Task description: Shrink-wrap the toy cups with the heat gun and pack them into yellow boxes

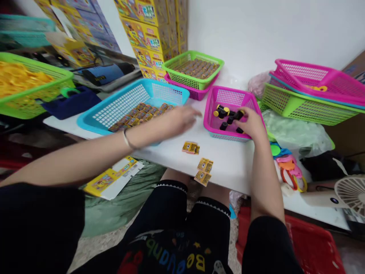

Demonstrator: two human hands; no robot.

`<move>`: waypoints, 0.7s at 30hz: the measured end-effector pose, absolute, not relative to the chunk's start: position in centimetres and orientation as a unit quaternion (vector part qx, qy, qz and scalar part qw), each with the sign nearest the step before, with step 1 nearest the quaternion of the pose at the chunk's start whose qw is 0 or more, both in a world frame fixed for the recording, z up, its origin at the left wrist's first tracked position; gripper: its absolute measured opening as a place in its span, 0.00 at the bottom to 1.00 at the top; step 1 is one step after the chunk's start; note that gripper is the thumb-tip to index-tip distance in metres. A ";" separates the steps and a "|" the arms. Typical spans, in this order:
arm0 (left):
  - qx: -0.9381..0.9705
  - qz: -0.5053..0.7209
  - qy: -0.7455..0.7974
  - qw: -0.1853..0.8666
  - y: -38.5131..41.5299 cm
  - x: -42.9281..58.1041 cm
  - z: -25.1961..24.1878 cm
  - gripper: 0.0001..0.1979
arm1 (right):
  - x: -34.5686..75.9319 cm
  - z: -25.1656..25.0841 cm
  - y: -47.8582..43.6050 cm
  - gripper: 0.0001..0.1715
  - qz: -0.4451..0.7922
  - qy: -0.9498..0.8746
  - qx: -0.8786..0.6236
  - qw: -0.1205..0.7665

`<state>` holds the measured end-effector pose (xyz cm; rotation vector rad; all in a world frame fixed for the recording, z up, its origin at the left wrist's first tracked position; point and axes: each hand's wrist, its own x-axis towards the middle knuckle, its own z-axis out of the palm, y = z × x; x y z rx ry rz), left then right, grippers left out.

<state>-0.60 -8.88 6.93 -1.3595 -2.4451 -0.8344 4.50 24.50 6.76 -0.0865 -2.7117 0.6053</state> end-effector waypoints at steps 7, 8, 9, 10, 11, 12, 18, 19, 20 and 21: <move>-0.672 -0.030 -0.711 0.208 -8.1 16.0 -1.6 0.14 | 6.4 3.8 22.7 0.26 0.261 -0.868 0.000 0.421; -0.672 -0.016 -0.707 0.219 -8.1 16.2 -1.7 0.15 | 6.6 3.5 22.5 0.26 0.264 -0.862 0.009 0.432; -0.673 -0.007 -0.706 0.220 -8.1 16.1 -1.6 0.15 | 6.7 3.2 22.5 0.25 0.267 -0.857 0.016 0.441; -0.674 -0.004 -0.707 0.212 -8.1 15.8 -1.3 0.15 | 6.8 3.0 22.5 0.25 0.269 -0.853 0.021 0.447; -0.676 -0.007 -0.709 0.201 -8.0 15.3 -0.8 0.15 | 6.8 2.9 22.5 0.24 0.270 -0.849 0.024 0.453; -0.677 -0.016 -0.711 0.189 -7.9 14.9 -0.3 0.14 | 6.8 2.8 22.6 0.24 0.271 -0.845 0.025 0.460; -0.654 -0.055 -0.730 0.190 -6.6 13.1 0.4 0.07 | 6.7 2.8 22.8 0.26 0.270 -0.824 0.022 0.498; -0.647 -0.046 -0.736 0.192 -6.4 13.0 0.2 0.07 | 6.8 2.9 22.6 0.26 0.267 -0.824 0.023 0.499; -0.640 -0.036 -0.745 0.186 -6.3 12.8 -0.1 0.07 | 6.9 3.0 22.5 0.25 0.265 -0.825 0.023 0.498; -0.632 -0.029 -0.755 0.171 -6.2 12.7 -0.4 0.07 | 6.9 3.1 22.3 0.25 0.263 -0.827 0.022 0.497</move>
